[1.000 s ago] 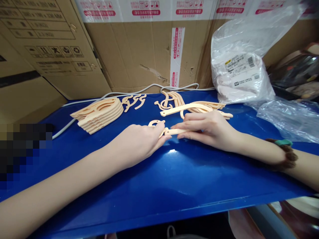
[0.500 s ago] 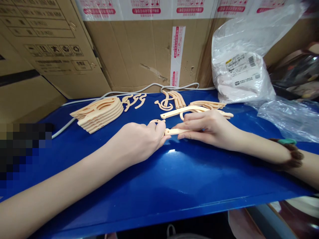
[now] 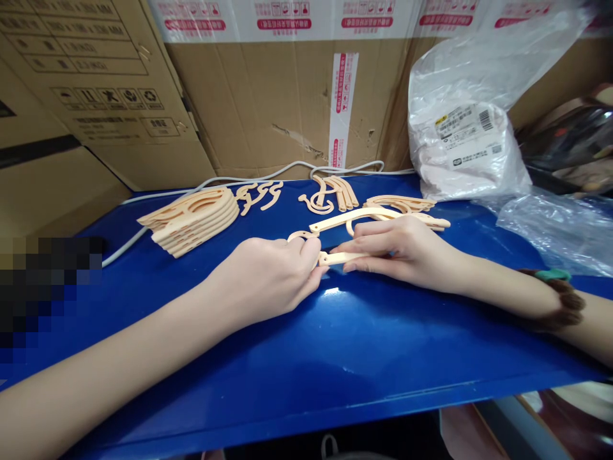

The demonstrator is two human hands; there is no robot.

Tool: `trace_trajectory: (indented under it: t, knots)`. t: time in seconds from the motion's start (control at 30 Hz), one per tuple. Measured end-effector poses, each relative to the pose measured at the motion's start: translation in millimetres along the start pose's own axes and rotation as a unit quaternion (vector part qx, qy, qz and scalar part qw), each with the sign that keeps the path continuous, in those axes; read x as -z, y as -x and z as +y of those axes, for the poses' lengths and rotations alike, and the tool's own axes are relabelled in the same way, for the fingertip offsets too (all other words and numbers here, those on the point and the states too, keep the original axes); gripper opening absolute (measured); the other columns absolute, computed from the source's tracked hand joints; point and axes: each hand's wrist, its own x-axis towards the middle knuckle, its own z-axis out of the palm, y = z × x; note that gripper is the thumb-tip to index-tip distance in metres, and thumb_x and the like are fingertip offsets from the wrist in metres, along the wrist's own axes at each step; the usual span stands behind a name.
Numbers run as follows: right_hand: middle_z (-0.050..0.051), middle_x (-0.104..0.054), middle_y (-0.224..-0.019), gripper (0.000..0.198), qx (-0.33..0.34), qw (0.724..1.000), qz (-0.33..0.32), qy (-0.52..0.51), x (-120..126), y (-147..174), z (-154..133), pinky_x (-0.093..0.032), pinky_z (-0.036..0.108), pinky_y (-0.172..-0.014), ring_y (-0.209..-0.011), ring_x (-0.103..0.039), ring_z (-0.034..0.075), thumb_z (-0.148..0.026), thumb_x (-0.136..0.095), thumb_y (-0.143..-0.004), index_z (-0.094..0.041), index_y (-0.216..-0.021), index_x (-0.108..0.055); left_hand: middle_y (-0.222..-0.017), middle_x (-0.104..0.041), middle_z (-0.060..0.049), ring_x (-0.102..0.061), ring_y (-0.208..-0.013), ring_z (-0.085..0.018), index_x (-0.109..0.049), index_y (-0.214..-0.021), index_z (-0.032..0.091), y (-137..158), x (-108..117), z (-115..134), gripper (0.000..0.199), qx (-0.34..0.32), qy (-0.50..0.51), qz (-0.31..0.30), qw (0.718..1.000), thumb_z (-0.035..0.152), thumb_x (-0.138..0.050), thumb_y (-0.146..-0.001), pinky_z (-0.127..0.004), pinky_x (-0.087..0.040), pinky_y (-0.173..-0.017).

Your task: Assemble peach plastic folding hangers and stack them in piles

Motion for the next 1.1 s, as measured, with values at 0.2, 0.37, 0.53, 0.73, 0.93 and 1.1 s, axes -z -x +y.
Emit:
trace_trajectory:
  t: [0.2,0.37,0.53,0.73,0.93,1.1]
  knots:
    - [0.006,-0.069,-0.091,0.030,0.005,0.996,-0.004,0.086,1.1,-0.2,-4.3,-0.044,0.025,-0.066,-0.077,-0.064,0.015,-0.032,-0.052,-0.098,-0.018,-0.117,-0.071,-0.057,-0.060,-0.003,-0.061,-0.047,-0.018,-0.056,-0.075,0.016,0.1,-6.5,-5.2,0.031,0.003,0.033,-0.007,0.999,0.029,-0.039,-0.098,-0.028,-0.021,-0.041]
    - [0.006,-0.070,-0.095,0.031,0.006,0.996,-0.001,0.089,-1.4,0.8,-5.8,-0.045,0.025,-0.068,-0.080,-0.066,0.015,-0.032,-0.051,-0.099,-0.018,-0.118,-0.070,-0.056,-0.062,-0.002,-0.060,-0.047,-0.016,-0.054,-0.072,0.017,-0.1,-7.7,-5.0,0.031,0.009,0.058,-0.021,0.998,0.030,-0.041,-0.097,-0.027,-0.017,-0.042]
    - [0.006,-0.070,-0.096,0.031,0.004,0.996,-0.001,0.087,-3.1,1.5,-5.9,-0.046,0.025,-0.069,-0.082,-0.067,0.016,-0.031,-0.050,-0.099,-0.018,-0.120,-0.069,-0.053,-0.060,-0.002,-0.058,-0.046,-0.015,-0.052,-0.070,0.017,0.0,-8.3,-5.9,0.030,0.008,0.094,-0.032,0.995,0.028,-0.043,-0.096,-0.026,-0.017,-0.043]
    - [0.005,-0.071,-0.096,0.029,0.008,0.996,0.004,0.088,-3.5,0.8,-6.2,-0.045,0.024,-0.067,-0.081,-0.067,0.015,-0.029,-0.052,-0.098,-0.018,-0.118,-0.070,-0.053,-0.061,-0.001,-0.058,-0.045,-0.015,-0.052,-0.069,0.018,0.6,-8.1,-5.8,0.032,0.016,0.101,-0.057,0.993,0.029,-0.039,-0.096,-0.026,-0.018,-0.042]
    - [0.003,-0.070,-0.090,0.030,0.005,0.996,-0.002,0.094,-4.1,1.0,-6.4,-0.042,0.024,-0.062,-0.076,-0.066,0.014,-0.031,-0.052,-0.098,-0.020,-0.119,-0.070,-0.053,-0.061,0.000,-0.058,-0.045,-0.014,-0.052,-0.068,0.018,0.1,-6.0,-5.5,0.032,0.018,0.105,-0.070,0.992,0.029,-0.040,-0.095,-0.026,-0.020,-0.042]
    - [0.003,-0.069,-0.086,0.029,0.011,0.995,0.002,0.103,-4.5,1.0,-5.5,-0.040,0.025,-0.062,-0.073,-0.063,0.013,-0.031,-0.053,-0.098,-0.020,-0.118,-0.071,-0.054,-0.061,0.000,-0.057,-0.045,-0.014,-0.053,-0.069,0.018,-0.2,-6.7,-6.7,0.032,0.019,0.116,-0.073,0.990,0.029,-0.039,-0.096,-0.027,-0.022,-0.041]
